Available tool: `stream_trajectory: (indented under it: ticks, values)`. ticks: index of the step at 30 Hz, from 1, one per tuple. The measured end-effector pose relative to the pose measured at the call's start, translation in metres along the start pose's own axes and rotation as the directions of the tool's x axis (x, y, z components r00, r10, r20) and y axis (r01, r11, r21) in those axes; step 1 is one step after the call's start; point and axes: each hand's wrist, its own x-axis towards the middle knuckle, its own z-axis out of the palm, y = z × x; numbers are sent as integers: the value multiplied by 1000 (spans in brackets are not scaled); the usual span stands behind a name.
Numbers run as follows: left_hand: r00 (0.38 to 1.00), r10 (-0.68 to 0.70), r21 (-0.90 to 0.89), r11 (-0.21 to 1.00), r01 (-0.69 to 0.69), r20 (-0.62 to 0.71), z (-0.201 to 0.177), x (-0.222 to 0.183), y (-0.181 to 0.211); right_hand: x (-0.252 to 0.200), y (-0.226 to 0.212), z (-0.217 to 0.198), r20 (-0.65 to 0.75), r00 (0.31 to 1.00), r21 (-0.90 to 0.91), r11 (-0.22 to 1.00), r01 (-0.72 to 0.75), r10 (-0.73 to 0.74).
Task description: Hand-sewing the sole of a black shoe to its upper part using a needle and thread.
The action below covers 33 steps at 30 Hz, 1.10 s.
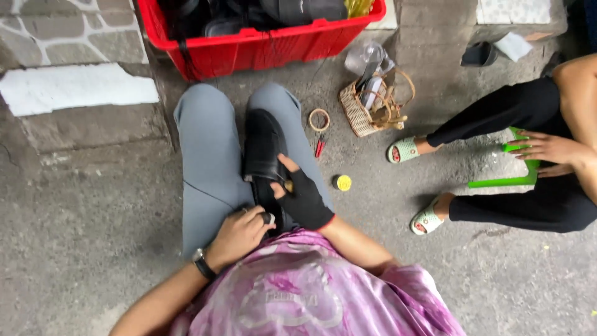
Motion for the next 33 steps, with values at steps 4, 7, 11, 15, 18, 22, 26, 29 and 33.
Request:
stream_trajectory:
  ticks: [4, 7, 11, 15, 18, 22, 26, 29, 33]
  values:
    - [999, -45, -35, 998, 44, -7, 10, -5, -2, 2, -10, -14, 8, 997, 67, 995, -77, 77]
    - [998, -59, -21, 998, 59, 2, 12, -3, -3, 5, -9, -9, 17, 998, 59, 996, -59, 59]
    - [996, -60, 36, 998, 58, 61, 15, -8, -2, 3, -9, -4, 4, 997, 40, 997, -72, 72]
    - [992, -10, 104, 995, -3, 129, 8, -9, -4, 3, -7, 0, -19, 1000, 8, 1000, -7, 7]
    - [990, 30, 151, 987, -52, 141, 2, -9, -4, 4, -4, 4, -54, 999, 28, 1000, -4, 5]
    - [955, -71, 159, 987, 25, 289, -14, -1, 9, 1, 5, -10, 182, 982, 154, 988, 12, -40]
    - [957, -19, 170, 985, -32, 290, -6, -17, 2, -3, -4, -15, 110, 994, 158, 986, -46, 28]
    - [973, -6, 163, 986, -33, 232, -2, -22, -7, -7, -11, -24, 158, 987, 259, 965, -51, 10]
    - [951, -96, 260, 966, 18, 293, -6, -40, -36, -12, -3, -8, 179, 984, 38, 999, -30, 23]
